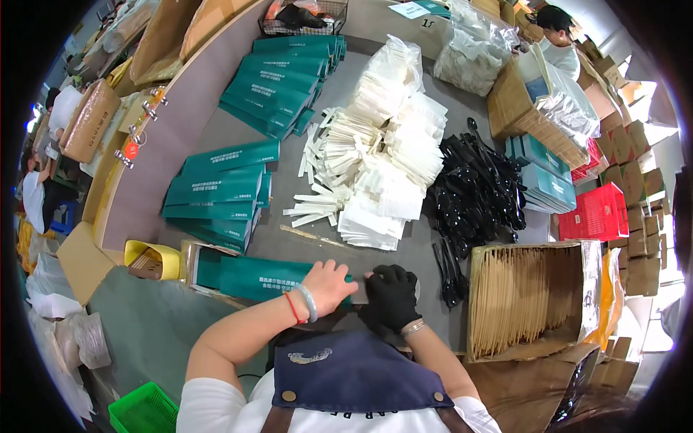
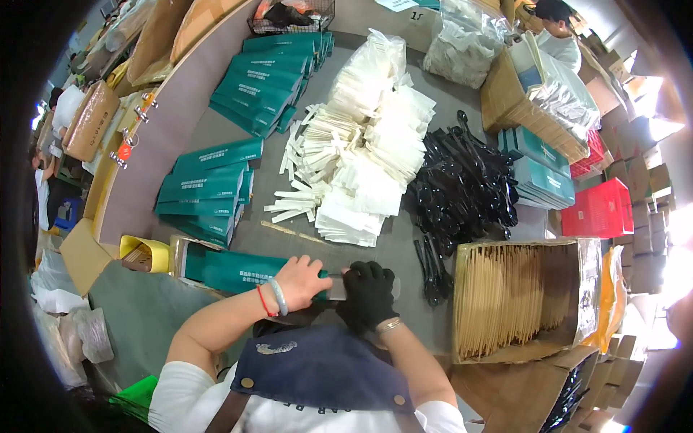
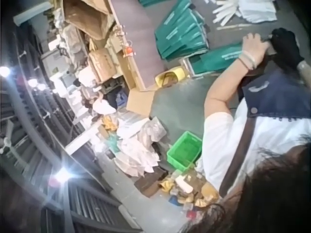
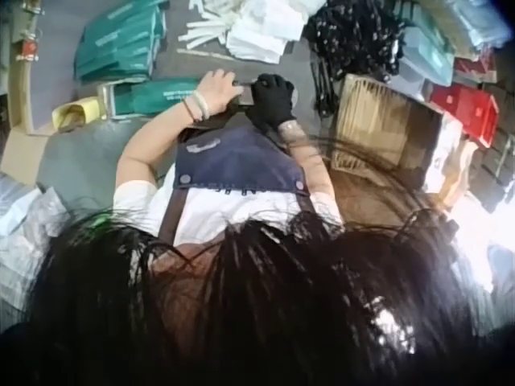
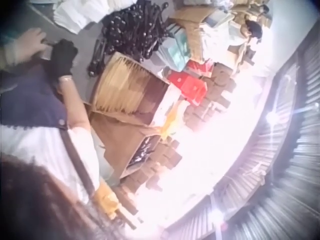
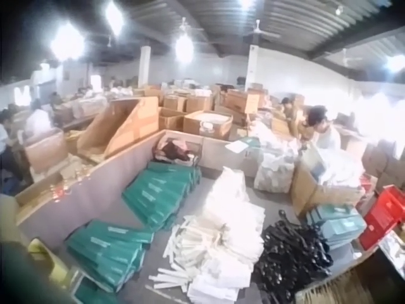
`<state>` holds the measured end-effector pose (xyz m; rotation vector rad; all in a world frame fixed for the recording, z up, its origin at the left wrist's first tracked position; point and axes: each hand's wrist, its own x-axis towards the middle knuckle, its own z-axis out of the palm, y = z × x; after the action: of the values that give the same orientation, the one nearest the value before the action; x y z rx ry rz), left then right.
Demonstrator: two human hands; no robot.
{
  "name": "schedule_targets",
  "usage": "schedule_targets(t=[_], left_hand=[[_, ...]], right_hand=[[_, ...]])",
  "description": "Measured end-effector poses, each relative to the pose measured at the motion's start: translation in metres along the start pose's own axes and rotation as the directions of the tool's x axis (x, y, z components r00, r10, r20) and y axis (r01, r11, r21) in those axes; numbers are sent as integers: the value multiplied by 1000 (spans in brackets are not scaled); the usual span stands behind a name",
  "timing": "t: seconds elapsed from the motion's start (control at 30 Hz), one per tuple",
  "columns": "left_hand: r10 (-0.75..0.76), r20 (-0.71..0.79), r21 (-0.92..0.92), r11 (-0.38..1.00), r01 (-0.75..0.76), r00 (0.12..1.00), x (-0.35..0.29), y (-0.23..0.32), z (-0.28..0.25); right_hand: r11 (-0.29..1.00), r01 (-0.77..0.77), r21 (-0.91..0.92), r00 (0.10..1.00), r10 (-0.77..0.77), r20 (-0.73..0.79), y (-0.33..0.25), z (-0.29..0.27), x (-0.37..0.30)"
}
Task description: Packaging white filters and black straps into green sleeves using a wooden tool at a workstation.
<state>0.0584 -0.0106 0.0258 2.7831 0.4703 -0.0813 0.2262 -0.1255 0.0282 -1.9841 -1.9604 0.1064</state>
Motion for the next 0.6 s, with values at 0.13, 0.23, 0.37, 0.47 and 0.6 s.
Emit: schedule_targets(t=[0.13, 0.23, 0.37, 0.47, 0.6], left_hand=[[131, 47, 76, 988, -134, 990, -1, -20, -69], [149, -139, 47, 988, -144, 979, -4, -88, -100], [-183, -433, 140, 954, 266, 883, -35, -111, -66], [-440, -379, -161, 898, 410, 814, -49, -51, 8], [-642, -285, -297, 765, 571, 712, -50, -24, 42]], right_hand=[[976, -185, 114, 967, 160, 197, 14, -35, 6], [945, -306, 116, 951, 308, 1, 40, -53, -13], [964, -266, -6, 960, 265, 84, 29, -53, -15], [964, -254, -74, 950, 263, 169, 15, -41, -15], [972, -224, -66, 949, 233, 212, 5, -39, -6]])
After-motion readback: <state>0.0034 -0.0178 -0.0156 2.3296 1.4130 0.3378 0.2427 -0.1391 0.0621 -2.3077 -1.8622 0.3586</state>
